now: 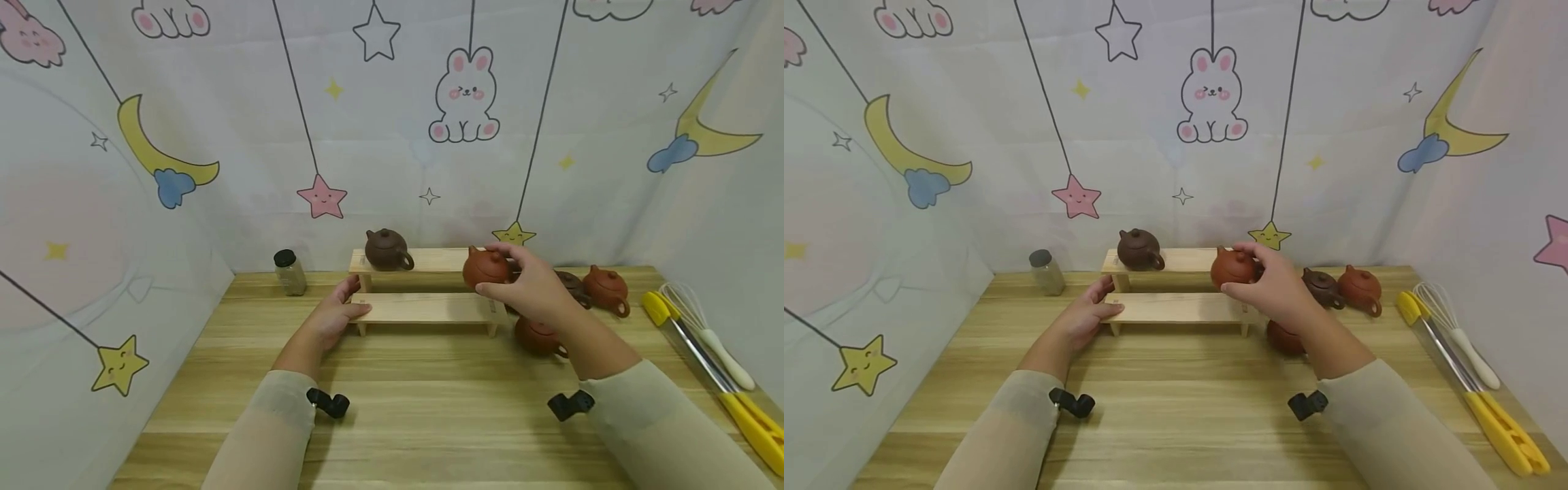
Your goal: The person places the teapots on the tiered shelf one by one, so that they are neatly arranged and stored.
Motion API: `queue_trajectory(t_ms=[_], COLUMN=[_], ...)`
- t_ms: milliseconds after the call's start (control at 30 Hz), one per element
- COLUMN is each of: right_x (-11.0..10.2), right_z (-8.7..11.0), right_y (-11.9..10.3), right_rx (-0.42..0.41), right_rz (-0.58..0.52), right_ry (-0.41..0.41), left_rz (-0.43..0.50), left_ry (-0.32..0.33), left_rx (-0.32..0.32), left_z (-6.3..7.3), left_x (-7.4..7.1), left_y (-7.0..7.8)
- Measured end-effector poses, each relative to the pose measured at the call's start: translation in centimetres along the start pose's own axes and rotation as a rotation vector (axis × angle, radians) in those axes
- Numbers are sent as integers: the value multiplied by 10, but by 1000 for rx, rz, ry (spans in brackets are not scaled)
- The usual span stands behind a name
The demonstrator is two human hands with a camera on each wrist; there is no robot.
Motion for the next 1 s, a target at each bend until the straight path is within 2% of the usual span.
queue_trajectory(t_ms=[333, 467, 800, 1000], right_x=[25, 37, 55, 66], right_z=[-56, -74, -104, -115], right_y=[-21, -26, -32, -32], right_rx=[-30, -47, -50, -54], right_rz=[16, -18, -2, -3], right_ry=[-25, -44, -48, -77], left_rz=[10, 6, 0, 7], left_ry=[-6, -3, -9, -16], left_rx=[6, -1, 0, 7], left_z=[-2, -1, 0, -1], left_x=[1, 1, 0, 1], left_y=[1, 1, 1, 1])
Point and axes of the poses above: each hand's wrist, its own z-axis away from the middle knuckle, its own x-axis out of the palm, y = z × x, the point moved 10 cm from there along -z, towards the middle knuckle, and after that the axes turned 9 degrees about -x, right-handed, at the moved point
